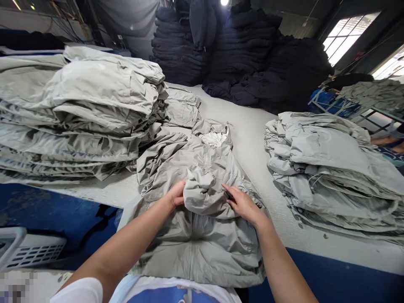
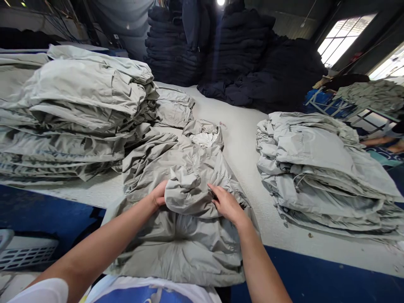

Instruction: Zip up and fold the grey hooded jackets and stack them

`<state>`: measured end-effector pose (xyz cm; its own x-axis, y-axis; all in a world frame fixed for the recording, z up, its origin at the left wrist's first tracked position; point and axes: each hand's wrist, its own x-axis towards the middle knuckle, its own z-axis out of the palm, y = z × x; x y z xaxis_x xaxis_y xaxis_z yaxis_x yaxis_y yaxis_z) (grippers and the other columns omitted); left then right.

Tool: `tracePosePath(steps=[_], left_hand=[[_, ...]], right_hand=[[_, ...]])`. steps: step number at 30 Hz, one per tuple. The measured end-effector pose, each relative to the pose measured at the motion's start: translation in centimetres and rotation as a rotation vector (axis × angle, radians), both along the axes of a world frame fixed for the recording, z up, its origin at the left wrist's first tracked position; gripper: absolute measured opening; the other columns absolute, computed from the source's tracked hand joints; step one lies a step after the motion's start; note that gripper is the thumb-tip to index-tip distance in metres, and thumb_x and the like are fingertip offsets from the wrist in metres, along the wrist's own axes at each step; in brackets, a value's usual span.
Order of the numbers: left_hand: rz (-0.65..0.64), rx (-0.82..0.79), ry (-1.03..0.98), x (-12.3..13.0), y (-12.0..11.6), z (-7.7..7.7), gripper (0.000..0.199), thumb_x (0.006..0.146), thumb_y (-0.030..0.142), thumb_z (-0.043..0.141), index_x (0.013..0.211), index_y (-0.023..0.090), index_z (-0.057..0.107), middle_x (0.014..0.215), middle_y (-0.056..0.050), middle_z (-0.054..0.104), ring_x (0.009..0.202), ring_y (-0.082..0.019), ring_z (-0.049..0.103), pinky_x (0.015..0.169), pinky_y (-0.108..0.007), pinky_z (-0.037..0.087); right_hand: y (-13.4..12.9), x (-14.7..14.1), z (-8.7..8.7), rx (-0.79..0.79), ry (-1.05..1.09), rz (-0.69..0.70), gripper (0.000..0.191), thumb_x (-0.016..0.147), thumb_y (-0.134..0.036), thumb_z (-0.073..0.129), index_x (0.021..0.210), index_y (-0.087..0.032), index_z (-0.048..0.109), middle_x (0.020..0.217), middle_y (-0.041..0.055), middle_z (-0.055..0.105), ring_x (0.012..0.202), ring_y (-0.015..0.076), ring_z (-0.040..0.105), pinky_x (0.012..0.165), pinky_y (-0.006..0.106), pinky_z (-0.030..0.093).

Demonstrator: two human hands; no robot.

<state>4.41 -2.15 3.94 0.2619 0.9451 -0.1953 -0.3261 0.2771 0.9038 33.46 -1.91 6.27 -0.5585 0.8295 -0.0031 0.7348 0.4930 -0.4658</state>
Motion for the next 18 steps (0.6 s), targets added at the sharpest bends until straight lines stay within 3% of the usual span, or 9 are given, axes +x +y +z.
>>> tracePosePath(steps=[3, 6, 9, 11, 13, 15, 18], left_hand=[[-0.066, 0.004, 0.019, -0.4, -0.8, 0.1, 0.074, 0.073, 0.066, 0.08, 0.126, 0.016, 0.073, 0.107, -0.018, 0.081, 0.11, -0.043, 0.075, 0.088, -0.055, 0.063], [-0.089, 0.027, 0.007, -0.8, -1.2, 0.6, 0.086, 0.072, 0.06, 0.084, 0.144, 0.018, 0.064, 0.133, -0.019, 0.075, 0.122, -0.045, 0.07, 0.093, -0.054, 0.062], [-0.147, 0.108, -0.031, -1.2, -0.8, 1.4, 0.105, 0.074, 0.049, 0.085, 0.165, 0.026, 0.039, 0.168, -0.015, 0.045, 0.141, -0.045, 0.058, 0.103, -0.054, 0.058], [-0.199, 0.166, -0.036, -1.5, -0.4, 1.8, 0.113, 0.071, 0.041, 0.089, 0.168, 0.028, 0.033, 0.176, -0.013, 0.029, 0.15, -0.046, 0.048, 0.106, -0.054, 0.057], [-0.234, 0.216, -0.023, -1.8, -0.1, 2.0, 0.098, 0.07, 0.037, 0.09, 0.159, 0.027, 0.05, 0.177, -0.011, 0.028, 0.154, -0.047, 0.041, 0.107, -0.054, 0.057], [-0.27, 0.251, -0.026, -2.3, -0.2, 2.1, 0.065, 0.073, 0.04, 0.089, 0.134, 0.026, 0.072, 0.176, -0.008, 0.031, 0.155, -0.046, 0.04, 0.109, -0.053, 0.056], [-0.385, 0.292, 0.054, -3.1, -0.7, 2.5, 0.035, 0.078, 0.048, 0.086, 0.104, 0.025, 0.081, 0.174, -0.005, 0.035, 0.155, -0.042, 0.042, 0.113, -0.051, 0.053]], right_hand=[[-0.4, -0.2, 0.3, 0.01, -0.025, 0.003, 0.051, 0.09, -0.01, 0.057, 0.138, -0.025, 0.069, 0.118, 0.0102, 0.07, 0.106, 0.0242, 0.07, 0.092, 0.036, 0.057], [-0.8, -0.2, 1.1, 0.012, 0.027, 0.024, 0.039, 0.086, -0.006, 0.055, 0.112, -0.025, 0.078, 0.105, 0.0068, 0.068, 0.095, 0.0211, 0.069, 0.085, 0.032, 0.055], [-1.2, -0.1, 2.1, -0.01, 0.11, 0.027, 0.038, 0.086, -0.006, 0.051, 0.106, -0.025, 0.077, 0.106, 0.007, 0.069, 0.097, 0.0215, 0.069, 0.087, 0.034, 0.056], [-1.3, 0.1, 2.6, -0.029, 0.169, 0.02, 0.039, 0.086, -0.007, 0.049, 0.108, -0.025, 0.076, 0.111, 0.0079, 0.072, 0.103, 0.0227, 0.069, 0.092, 0.036, 0.056], [-1.2, 0.4, 2.7, -0.024, 0.225, 0.006, 0.041, 0.086, -0.008, 0.048, 0.11, -0.025, 0.076, 0.117, 0.0084, 0.074, 0.11, 0.0236, 0.07, 0.098, 0.039, 0.056], [-1.0, 0.8, 2.4, 0.005, 0.275, -0.018, 0.04, 0.086, -0.01, 0.049, 0.11, -0.024, 0.077, 0.117, 0.0084, 0.076, 0.111, 0.024, 0.071, 0.101, 0.041, 0.056], [-0.6, 1.5, 1.8, 0.049, 0.335, -0.082, 0.039, 0.087, -0.014, 0.049, 0.109, -0.024, 0.079, 0.113, 0.0077, 0.079, 0.106, 0.0235, 0.073, 0.098, 0.04, 0.057]])
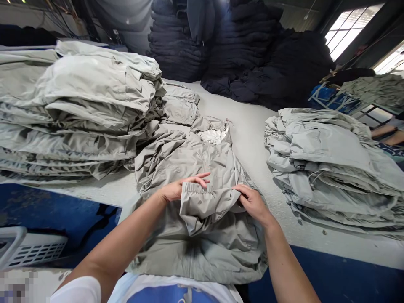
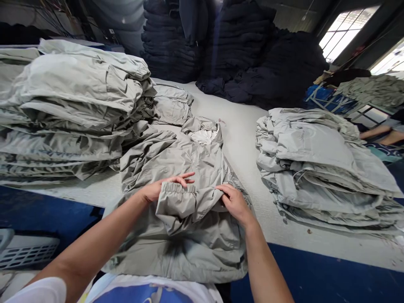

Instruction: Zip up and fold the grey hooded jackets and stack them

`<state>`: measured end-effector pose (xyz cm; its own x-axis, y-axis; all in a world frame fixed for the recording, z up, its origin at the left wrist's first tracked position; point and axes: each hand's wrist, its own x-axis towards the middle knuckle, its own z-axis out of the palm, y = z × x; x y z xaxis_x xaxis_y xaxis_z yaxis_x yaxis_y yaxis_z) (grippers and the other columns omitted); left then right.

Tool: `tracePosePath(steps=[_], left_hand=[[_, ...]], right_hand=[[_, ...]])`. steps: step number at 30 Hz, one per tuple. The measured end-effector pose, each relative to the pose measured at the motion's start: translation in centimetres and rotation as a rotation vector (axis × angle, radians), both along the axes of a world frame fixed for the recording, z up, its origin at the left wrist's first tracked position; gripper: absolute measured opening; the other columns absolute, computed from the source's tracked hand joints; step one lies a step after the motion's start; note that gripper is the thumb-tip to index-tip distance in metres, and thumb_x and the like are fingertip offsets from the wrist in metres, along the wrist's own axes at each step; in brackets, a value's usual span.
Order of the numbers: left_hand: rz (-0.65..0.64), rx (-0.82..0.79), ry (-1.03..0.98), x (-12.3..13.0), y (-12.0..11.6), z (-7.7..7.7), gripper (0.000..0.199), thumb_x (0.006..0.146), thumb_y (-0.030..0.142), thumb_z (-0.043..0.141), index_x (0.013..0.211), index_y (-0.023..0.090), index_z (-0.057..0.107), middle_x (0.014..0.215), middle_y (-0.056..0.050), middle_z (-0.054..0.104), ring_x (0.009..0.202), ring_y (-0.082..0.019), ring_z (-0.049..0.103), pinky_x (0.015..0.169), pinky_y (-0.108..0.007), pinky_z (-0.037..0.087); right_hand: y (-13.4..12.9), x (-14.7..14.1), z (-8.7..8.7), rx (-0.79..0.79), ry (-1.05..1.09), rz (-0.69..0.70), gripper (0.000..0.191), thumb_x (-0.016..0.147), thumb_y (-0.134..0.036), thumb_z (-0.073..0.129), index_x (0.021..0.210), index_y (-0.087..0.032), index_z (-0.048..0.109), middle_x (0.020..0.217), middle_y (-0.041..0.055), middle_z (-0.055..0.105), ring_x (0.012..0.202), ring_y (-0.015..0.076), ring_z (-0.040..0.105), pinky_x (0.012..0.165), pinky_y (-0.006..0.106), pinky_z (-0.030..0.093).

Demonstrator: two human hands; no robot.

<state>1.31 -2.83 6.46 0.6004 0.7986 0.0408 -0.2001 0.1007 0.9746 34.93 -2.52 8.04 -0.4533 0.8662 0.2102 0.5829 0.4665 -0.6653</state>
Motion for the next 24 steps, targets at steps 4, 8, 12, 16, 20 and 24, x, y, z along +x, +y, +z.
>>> tracePosePath(steps=[4, 8, 12, 16, 20, 24], left_hand=[[-0.041, 0.095, 0.194, -0.5, -0.9, 0.6, 0.028, 0.08, 0.052, 0.082, 0.089, 0.025, 0.08, 0.164, -0.006, 0.052, 0.148, -0.038, 0.051, 0.114, -0.049, 0.051], [0.332, -0.018, -0.028, -0.6, -0.6, 0.8, 0.031, 0.071, 0.043, 0.087, 0.087, 0.022, 0.071, 0.129, -0.008, 0.075, 0.117, -0.029, 0.071, 0.094, -0.039, 0.059], [0.76, -0.148, -0.22, -2.1, 1.3, 1.1, 0.036, 0.074, 0.044, 0.082, 0.099, 0.022, 0.068, 0.092, -0.002, 0.074, 0.081, -0.018, 0.069, 0.066, -0.026, 0.055], [0.853, -0.337, 0.007, -4.5, 2.6, -0.1, 0.027, 0.074, 0.04, 0.078, 0.082, 0.019, 0.064, 0.07, 0.003, 0.061, 0.06, -0.013, 0.056, 0.051, -0.023, 0.047], [0.8, -0.378, 0.148, -5.5, 2.3, -1.9, 0.033, 0.071, 0.041, 0.084, 0.075, 0.02, 0.058, 0.066, 0.005, 0.057, 0.06, -0.012, 0.057, 0.05, -0.021, 0.044], [0.731, -0.296, 0.131, -4.9, 1.9, -1.8, 0.05, 0.066, 0.046, 0.091, 0.098, 0.02, 0.063, 0.092, -0.002, 0.072, 0.08, -0.018, 0.069, 0.066, -0.026, 0.056]], right_hand=[[0.7, 1.3, -0.3, 0.073, 0.1, -0.175, 0.036, 0.088, -0.021, 0.052, 0.11, -0.024, 0.08, 0.112, 0.0069, 0.08, 0.108, 0.0242, 0.073, 0.102, 0.04, 0.056], [1.9, 4.1, -0.1, 0.28, 0.266, -0.629, 0.035, 0.088, -0.033, 0.056, 0.112, -0.02, 0.079, 0.113, 0.0101, 0.08, 0.109, 0.0273, 0.072, 0.104, 0.045, 0.056], [2.7, 6.7, -0.6, 0.468, 0.271, -0.789, 0.036, 0.088, -0.037, 0.058, 0.111, -0.02, 0.079, 0.118, 0.0123, 0.078, 0.114, 0.0294, 0.071, 0.108, 0.05, 0.054], [1.9, 7.3, -1.7, 0.188, -0.078, -0.469, 0.03, 0.083, -0.034, 0.061, 0.103, -0.025, 0.082, 0.117, 0.0099, 0.079, 0.111, 0.0295, 0.072, 0.104, 0.048, 0.057], [0.5, 5.8, -2.4, 0.243, -0.182, -0.462, 0.043, 0.091, -0.043, 0.062, 0.128, -0.027, 0.077, 0.143, 0.0122, 0.067, 0.132, 0.0341, 0.06, 0.113, 0.054, 0.05], [0.8, 4.5, -2.7, 0.305, -0.275, -0.443, 0.049, 0.087, -0.045, 0.071, 0.133, -0.029, 0.074, 0.147, 0.0125, 0.064, 0.138, 0.0397, 0.051, 0.116, 0.062, 0.039]])
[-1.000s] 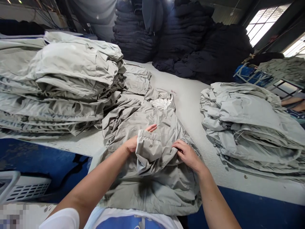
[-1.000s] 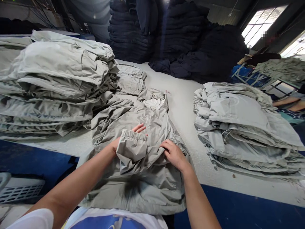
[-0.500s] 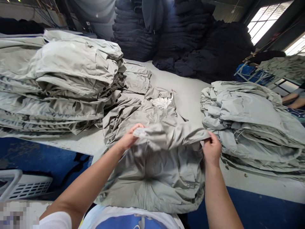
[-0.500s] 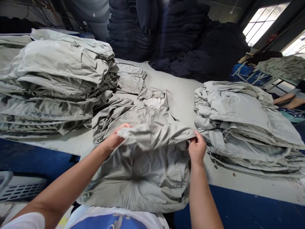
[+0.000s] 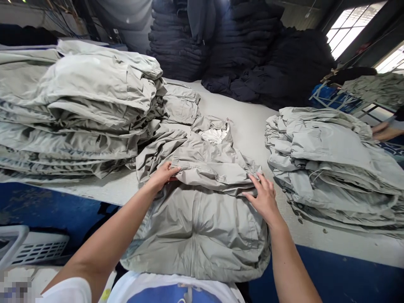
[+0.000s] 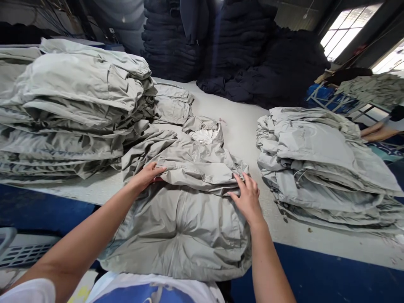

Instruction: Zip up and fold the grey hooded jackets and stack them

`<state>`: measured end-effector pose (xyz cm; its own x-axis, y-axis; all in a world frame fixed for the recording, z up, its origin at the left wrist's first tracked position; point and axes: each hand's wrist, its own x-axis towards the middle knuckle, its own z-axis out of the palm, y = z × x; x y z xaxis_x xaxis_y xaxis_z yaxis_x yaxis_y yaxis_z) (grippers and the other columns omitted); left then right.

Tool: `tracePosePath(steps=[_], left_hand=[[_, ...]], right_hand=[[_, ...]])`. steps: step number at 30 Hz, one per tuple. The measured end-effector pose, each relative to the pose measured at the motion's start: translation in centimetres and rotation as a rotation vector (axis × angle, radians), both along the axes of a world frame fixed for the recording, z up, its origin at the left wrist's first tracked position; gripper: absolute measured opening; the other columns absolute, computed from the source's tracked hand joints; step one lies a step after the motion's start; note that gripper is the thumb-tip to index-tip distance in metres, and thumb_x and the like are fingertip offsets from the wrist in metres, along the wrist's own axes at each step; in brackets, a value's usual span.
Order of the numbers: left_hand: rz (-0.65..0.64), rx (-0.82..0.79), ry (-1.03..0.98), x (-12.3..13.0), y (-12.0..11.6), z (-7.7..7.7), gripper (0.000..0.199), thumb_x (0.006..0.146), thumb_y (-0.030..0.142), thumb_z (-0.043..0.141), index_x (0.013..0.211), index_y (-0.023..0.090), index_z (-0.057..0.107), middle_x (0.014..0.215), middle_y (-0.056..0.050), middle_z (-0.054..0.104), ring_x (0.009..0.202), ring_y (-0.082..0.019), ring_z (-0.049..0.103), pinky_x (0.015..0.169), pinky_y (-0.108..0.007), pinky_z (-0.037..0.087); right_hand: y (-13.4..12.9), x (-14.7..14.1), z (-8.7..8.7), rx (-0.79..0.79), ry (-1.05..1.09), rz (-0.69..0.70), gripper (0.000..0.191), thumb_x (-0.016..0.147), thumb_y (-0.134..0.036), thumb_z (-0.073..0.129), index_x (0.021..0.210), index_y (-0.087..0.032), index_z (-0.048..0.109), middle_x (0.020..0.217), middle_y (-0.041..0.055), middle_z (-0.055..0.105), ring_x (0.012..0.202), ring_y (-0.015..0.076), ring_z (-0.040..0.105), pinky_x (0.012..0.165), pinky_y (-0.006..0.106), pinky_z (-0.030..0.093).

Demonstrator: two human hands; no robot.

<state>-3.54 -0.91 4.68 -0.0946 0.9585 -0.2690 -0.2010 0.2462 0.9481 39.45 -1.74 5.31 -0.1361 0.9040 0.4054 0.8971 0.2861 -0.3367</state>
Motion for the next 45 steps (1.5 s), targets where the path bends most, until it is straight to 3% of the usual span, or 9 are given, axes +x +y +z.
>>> tracePosePath(steps=[4, 8, 13, 17, 22, 27, 32, 39, 45], left_hand=[[0.042, 0.29, -0.028, 0.5, 0.6, 1.1, 0.065, 0.074, 0.049, 0.086, 0.128, 0.023, 0.06, 0.098, -0.002, 0.072, 0.071, -0.014, 0.066, 0.063, -0.024, 0.055], [0.041, 0.26, 0.262, -0.5, 1.6, 0.5, 0.076, 0.079, 0.041, 0.081, 0.148, 0.024, 0.053, 0.087, 0.0, 0.069, 0.058, -0.015, 0.061, 0.06, -0.028, 0.054], [0.087, 0.364, 1.001, -0.9, 1.6, -1.0, 0.061, 0.086, 0.026, 0.072, 0.146, 0.018, 0.061, 0.125, -0.016, 0.07, 0.12, -0.037, 0.066, 0.109, -0.051, 0.05], [-0.097, 0.618, 1.186, 1.4, 1.5, -1.0, 0.039, 0.104, 0.031, 0.049, 0.134, 0.025, 0.072, 0.14, -0.013, 0.067, 0.135, -0.032, 0.057, 0.12, -0.048, 0.042], [-0.363, 0.54, 1.413, 4.4, 2.1, -3.0, 0.059, 0.106, 0.049, 0.047, 0.16, 0.024, 0.05, 0.172, -0.014, 0.04, 0.161, -0.037, 0.03, 0.13, -0.065, 0.016], [-0.492, 0.442, 1.505, 3.8, 2.1, -4.3, 0.061, 0.109, 0.05, 0.039, 0.162, 0.022, 0.046, 0.174, -0.014, 0.034, 0.164, -0.035, 0.024, 0.131, -0.066, 0.015], [-0.265, 0.405, 1.601, 0.3, 2.5, -2.4, 0.059, 0.109, 0.043, 0.035, 0.161, 0.018, 0.047, 0.175, -0.014, 0.031, 0.164, -0.032, 0.025, 0.132, -0.056, 0.023], [0.013, 0.095, 1.612, -5.4, 6.4, 1.6, 0.058, 0.099, 0.01, 0.037, 0.156, 0.006, 0.05, 0.172, -0.022, 0.035, 0.161, -0.033, 0.032, 0.129, -0.05, 0.031], [0.103, -0.041, 1.531, -7.3, 7.4, 3.8, 0.039, 0.096, 0.013, 0.046, 0.127, 0.005, 0.067, 0.115, -0.028, 0.076, 0.114, -0.039, 0.072, 0.095, -0.048, 0.056]], right_hand=[[2.1, 1.7, -0.3, 0.003, 0.147, -0.072, 0.031, 0.092, -0.045, 0.057, 0.098, -0.026, 0.081, 0.101, 0.0107, 0.079, 0.107, 0.0327, 0.065, 0.104, 0.054, 0.049], [3.6, 3.8, -0.4, 0.047, 0.234, -0.16, 0.034, 0.089, -0.046, 0.056, 0.096, -0.025, 0.082, 0.101, 0.0105, 0.08, 0.104, 0.0305, 0.066, 0.103, 0.051, 0.051], [2.7, 1.5, 0.8, 0.113, 0.084, -0.054, 0.032, 0.094, -0.039, 0.055, 0.104, -0.025, 0.083, 0.119, 0.013, 0.078, 0.125, 0.0345, 0.062, 0.115, 0.06, 0.044], [2.1, -3.9, 1.8, 0.103, 0.045, 0.216, 0.038, 0.106, -0.037, 0.046, 0.122, -0.029, 0.079, 0.127, 0.0091, 0.077, 0.133, 0.0297, 0.061, 0.124, 0.058, 0.037], [3.6, -9.2, -1.6, -0.125, -0.217, 0.264, 0.055, 0.105, -0.05, 0.052, 0.157, -0.032, 0.055, 0.17, 0.0096, 0.043, 0.163, 0.0371, 0.024, 0.129, 0.071, 0.012], [4.8, -8.9, -4.9, -0.268, -0.354, 0.241, 0.062, 0.107, -0.058, 0.042, 0.164, -0.033, 0.044, 0.172, 0.0086, 0.038, 0.162, 0.0349, 0.027, 0.13, 0.066, 0.016], [4.7, -8.3, -5.0, -0.268, -0.416, 0.225, 0.063, 0.109, -0.058, 0.035, 0.166, -0.033, 0.04, 0.173, 0.0068, 0.036, 0.163, 0.0322, 0.025, 0.131, 0.062, 0.016], [4.5, -8.7, -5.1, -0.261, -0.45, 0.183, 0.061, 0.109, -0.056, 0.037, 0.166, -0.035, 0.04, 0.174, 0.0053, 0.036, 0.163, 0.0311, 0.025, 0.132, 0.059, 0.016], [4.1, -9.0, -4.5, -0.297, -0.422, 0.174, 0.061, 0.109, -0.054, 0.04, 0.166, -0.032, 0.04, 0.174, 0.0061, 0.034, 0.164, 0.0308, 0.023, 0.133, 0.059, 0.013]])
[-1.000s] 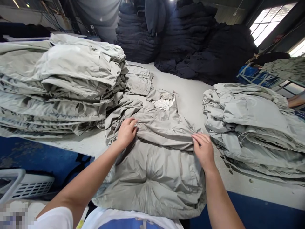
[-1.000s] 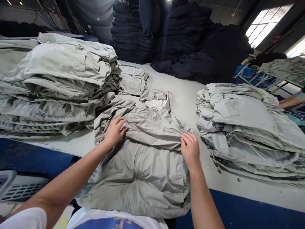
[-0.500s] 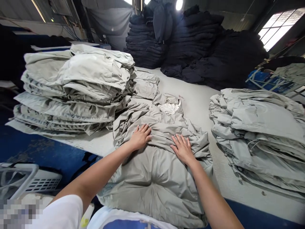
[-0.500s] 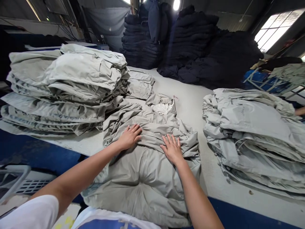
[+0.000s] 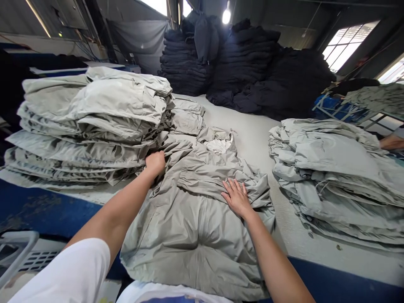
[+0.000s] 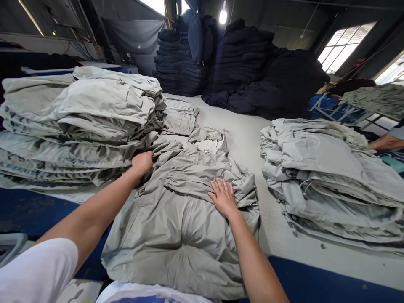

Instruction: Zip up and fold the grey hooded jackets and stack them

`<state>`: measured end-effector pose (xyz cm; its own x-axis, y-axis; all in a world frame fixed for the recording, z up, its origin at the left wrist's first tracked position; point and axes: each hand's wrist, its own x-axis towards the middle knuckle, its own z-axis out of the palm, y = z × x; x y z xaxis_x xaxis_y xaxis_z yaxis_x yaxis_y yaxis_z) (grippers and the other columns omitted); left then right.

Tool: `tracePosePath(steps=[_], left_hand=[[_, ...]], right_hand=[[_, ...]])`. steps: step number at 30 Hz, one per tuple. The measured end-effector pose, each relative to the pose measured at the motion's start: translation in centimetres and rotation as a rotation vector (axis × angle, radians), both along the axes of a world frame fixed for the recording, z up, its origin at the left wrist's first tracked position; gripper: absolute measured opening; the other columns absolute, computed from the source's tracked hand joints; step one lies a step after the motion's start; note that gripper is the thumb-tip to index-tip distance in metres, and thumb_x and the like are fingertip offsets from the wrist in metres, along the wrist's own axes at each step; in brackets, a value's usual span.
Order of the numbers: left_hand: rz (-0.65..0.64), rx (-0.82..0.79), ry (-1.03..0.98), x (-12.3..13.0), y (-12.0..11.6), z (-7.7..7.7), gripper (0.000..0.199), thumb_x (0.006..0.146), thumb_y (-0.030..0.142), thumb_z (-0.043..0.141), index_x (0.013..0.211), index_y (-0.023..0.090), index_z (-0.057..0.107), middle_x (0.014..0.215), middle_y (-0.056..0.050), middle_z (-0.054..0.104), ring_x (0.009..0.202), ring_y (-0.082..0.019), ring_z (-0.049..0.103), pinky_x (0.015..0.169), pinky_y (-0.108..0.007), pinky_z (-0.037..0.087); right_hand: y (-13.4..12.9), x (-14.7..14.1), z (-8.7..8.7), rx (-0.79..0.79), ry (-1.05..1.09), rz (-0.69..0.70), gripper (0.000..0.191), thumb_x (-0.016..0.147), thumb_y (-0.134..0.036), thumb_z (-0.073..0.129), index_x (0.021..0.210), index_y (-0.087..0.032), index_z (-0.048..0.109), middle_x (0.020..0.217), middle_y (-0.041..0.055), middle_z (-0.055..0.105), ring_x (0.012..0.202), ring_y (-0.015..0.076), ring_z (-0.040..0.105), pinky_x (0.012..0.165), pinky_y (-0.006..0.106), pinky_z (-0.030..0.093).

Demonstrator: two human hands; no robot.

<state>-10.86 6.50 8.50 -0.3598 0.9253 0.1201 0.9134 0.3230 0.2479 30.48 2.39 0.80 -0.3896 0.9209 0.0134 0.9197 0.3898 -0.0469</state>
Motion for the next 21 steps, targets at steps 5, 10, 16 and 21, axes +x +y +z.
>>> tracePosePath(steps=[5, 10, 16, 21], left_hand=[[-0.003, 0.352, -0.151, 1.9, -2.9, 2.8, 0.035, 0.103, 0.021, 0.038, 0.129, 0.014, 0.061, 0.117, -0.018, 0.076, 0.11, -0.03, 0.073, 0.093, -0.041, 0.057], [-0.923, 0.637, -0.053, 8.7, -11.2, 2.2, 0.028, 0.101, 0.02, 0.05, 0.121, 0.025, 0.069, 0.137, -0.008, 0.072, 0.136, -0.024, 0.061, 0.128, -0.051, 0.034], [-1.094, 0.374, 0.147, 10.5, -16.0, -3.0, 0.044, 0.101, 0.027, 0.062, 0.145, 0.028, 0.06, 0.162, -0.01, 0.054, 0.158, -0.029, 0.039, 0.134, -0.059, 0.018], [-0.727, 0.262, 0.112, 6.7, -13.7, -5.8, 0.073, 0.094, 0.02, 0.065, 0.163, 0.026, 0.043, 0.171, -0.015, 0.039, 0.158, -0.04, 0.035, 0.126, -0.068, 0.031]], right_hand=[[0.3, -0.2, 0.9, -0.144, 0.299, -0.012, 0.067, 0.102, -0.065, 0.049, 0.159, -0.028, 0.054, 0.172, 0.0118, 0.038, 0.163, 0.0349, 0.023, 0.132, 0.065, 0.009], [-1.4, -2.7, 3.6, -0.552, 1.364, 0.019, 0.083, 0.094, -0.087, 0.042, 0.157, -0.035, 0.052, 0.165, 0.0086, 0.05, 0.154, 0.0281, 0.045, 0.127, 0.054, 0.035], [-3.7, -3.6, 4.7, -0.783, 1.907, -0.207, 0.06, 0.074, -0.057, 0.091, 0.124, -0.03, 0.073, 0.125, 0.0042, 0.079, 0.124, 0.0281, 0.071, 0.105, 0.042, 0.059], [-4.8, -1.9, 5.5, -0.574, 2.081, -0.306, 0.045, 0.066, -0.047, 0.095, 0.103, -0.03, 0.077, 0.108, 0.0012, 0.082, 0.112, 0.0295, 0.074, 0.102, 0.048, 0.06]])
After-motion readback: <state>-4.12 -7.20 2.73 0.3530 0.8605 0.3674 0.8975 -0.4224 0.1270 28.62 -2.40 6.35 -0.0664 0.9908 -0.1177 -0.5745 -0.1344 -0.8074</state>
